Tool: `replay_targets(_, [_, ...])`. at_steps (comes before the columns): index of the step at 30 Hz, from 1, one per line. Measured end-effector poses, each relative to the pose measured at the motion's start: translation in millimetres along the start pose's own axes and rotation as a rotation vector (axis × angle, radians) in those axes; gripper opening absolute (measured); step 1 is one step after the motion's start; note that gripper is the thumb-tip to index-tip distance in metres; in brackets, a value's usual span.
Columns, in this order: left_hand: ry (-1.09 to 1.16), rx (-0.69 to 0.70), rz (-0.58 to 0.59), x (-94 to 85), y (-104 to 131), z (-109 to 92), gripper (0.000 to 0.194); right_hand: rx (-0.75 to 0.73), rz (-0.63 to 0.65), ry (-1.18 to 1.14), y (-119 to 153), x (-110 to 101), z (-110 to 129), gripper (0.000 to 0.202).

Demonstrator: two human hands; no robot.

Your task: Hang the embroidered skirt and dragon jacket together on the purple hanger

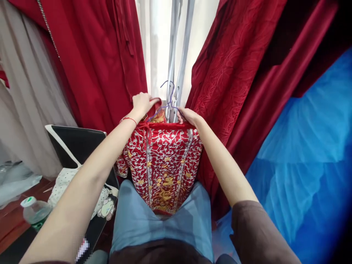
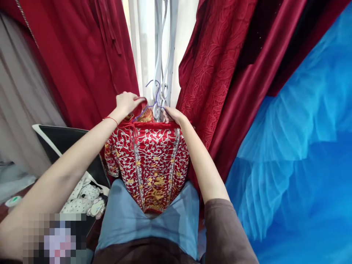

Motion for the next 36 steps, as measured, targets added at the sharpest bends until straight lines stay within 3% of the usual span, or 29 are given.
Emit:
replay_targets(4, [-0.047, 0.065, 0.118, 34.0, -1, -5, 0.059, 0.146, 0.245, -0.213, 4, 9, -6, 0.059])
replay_targets(7, [0.041, 0.041, 0.051, 35.0, -6, -4, 0.058, 0.19, 0.329, -0.364, 0, 11, -9, 0.054])
replay_targets(10, [0.129, 0.023, -0.032, 25.4, -11, -8, 0.056, 0.202, 0.291, -0.515, -8, 12, -15, 0.041])
replay_targets(14, [0.196, 0.07, 0.004, 25.9, -14, -22, 0.043, 0.273, 0.106, -0.626, -13, 3, -28, 0.024])
replay_targets(17, [0.3, 0.113, 0.03, 32.8, -18, -28, 0.039, 0.271, 0.056, -0.606, -13, -6, -31, 0.027])
replay_targets(21, [0.503, 0.163, 0.158, 41.0, -26, -32, 0.04, 0.284, 0.135, -0.494, -13, -15, -29, 0.041])
replay_targets(25, [0.63, 0.036, 0.385, 47.6, -33, -31, 0.032, 0.331, 0.214, -0.378, -13, -23, -26, 0.042])
replay_targets(27, [0.621, -0.003, 0.437, 49.0, -35, -31, 0.03, 0.332, 0.243, -0.336, -14, -24, -24, 0.041])
replay_targets(36, [0.581, 0.019, 0.328, 48.9, -45, -38, 0.035, 0.245, 0.225, -0.126, -17, -4, -4, 0.05])
Point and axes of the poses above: each hand's wrist, its own y-axis away from the middle knuckle, its own x-axis out of the palm, z = x × y, the point moved 5 cm from there along -y, towards the middle knuckle, and after that the axes turned 5 degrees about z, right-handed, at the moved point
